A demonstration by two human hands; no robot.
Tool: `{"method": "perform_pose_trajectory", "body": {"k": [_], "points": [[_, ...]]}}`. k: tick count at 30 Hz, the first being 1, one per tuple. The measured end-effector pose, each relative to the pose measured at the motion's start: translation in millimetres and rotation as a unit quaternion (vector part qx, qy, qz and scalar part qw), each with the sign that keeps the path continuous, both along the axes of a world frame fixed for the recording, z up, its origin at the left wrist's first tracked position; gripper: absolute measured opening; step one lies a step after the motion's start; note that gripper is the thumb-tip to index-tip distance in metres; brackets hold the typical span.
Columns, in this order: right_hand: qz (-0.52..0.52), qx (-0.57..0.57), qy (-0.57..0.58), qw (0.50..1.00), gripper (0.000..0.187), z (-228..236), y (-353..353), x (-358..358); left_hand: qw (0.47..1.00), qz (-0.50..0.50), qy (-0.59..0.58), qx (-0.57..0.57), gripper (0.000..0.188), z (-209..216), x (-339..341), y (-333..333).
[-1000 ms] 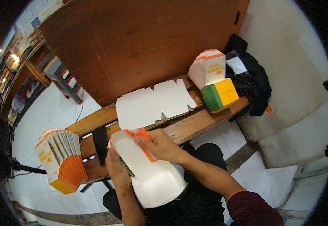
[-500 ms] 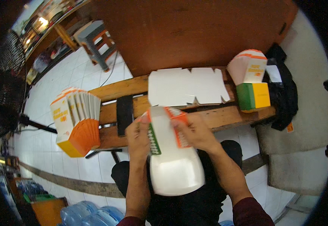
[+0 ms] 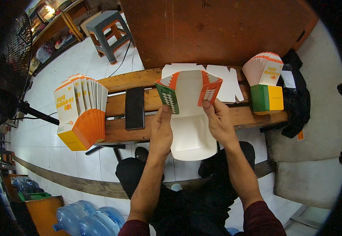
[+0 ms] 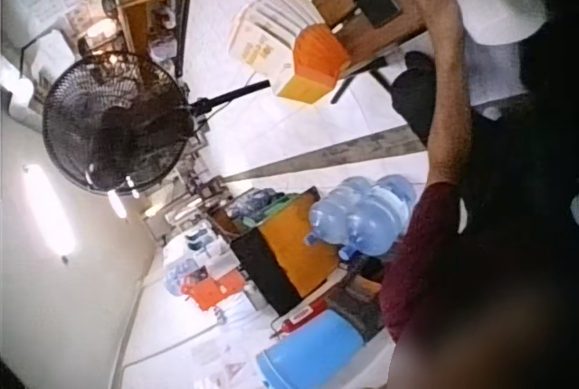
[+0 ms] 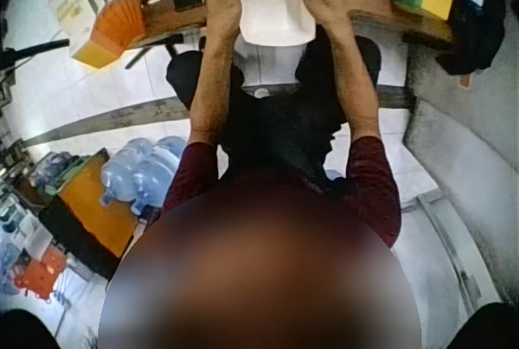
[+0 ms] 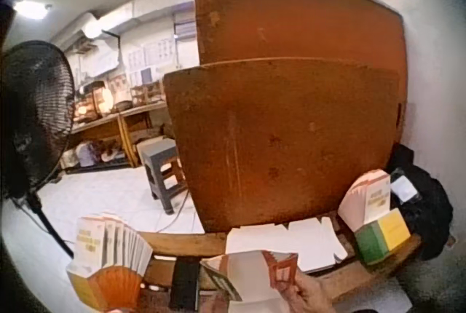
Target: The person assembles small paper boxes by folding flat printed sheets and tucking flaps to form rectangular containers. They handle each box individually, folding edges and securing tabs, then place completed units into a stack on the right side of the table.
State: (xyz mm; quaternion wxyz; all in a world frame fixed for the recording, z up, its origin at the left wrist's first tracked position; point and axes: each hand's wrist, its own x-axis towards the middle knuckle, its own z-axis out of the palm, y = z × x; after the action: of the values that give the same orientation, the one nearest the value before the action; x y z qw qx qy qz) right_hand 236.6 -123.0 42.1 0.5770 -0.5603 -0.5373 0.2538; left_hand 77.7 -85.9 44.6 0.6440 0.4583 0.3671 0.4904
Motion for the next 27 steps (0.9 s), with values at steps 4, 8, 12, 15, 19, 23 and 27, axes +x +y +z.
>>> {"method": "perform_pose_trajectory", "body": {"k": [4, 8, 12, 15, 19, 23, 27], "points": [[-0.011, -0.134, 0.17, 0.976, 0.05, 8.0, -7.3, -2.3, 0.998, 0.036, 0.05, 0.01, 0.033, -10.9, -6.6, 3.0], [0.184, -0.07, 0.318, 0.927, 0.053, 6.6, -3.1, 0.6, 0.994, 0.106, -0.002, 0.034, 0.022, -12.9, -8.3, 10.1], [0.229, -0.121, 0.332, 0.907, 0.068, -20.0, -34.7, -21.3, 0.974, 0.205, -0.094, 0.022, 0.016, -11.3, -5.5, 17.7], [0.143, -0.119, 0.402, 0.897, 0.072, -47.0, -66.1, -29.4, 0.959, 0.152, 0.018, 0.237, 0.022, -16.9, -1.2, 14.7], [0.084, -0.021, 0.59, 0.802, 0.068, -70.9, -86.6, -30.6, 0.919, -0.192, 0.198, 0.282, 0.038, -20.6, -1.5, 4.1], [-0.076, 0.083, 0.481, 0.87, 0.064, -39.7, -98.0, 1.9, 0.951, -0.164, 0.037, 0.259, 0.049, -12.1, 2.6, -2.2], [-0.33, 0.141, 0.066, 0.931, 0.06, 34.8, -113.0, 104.7, 0.962, -0.168, 0.005, 0.216, 0.052, 0.3, -17.3, 4.5]]}}
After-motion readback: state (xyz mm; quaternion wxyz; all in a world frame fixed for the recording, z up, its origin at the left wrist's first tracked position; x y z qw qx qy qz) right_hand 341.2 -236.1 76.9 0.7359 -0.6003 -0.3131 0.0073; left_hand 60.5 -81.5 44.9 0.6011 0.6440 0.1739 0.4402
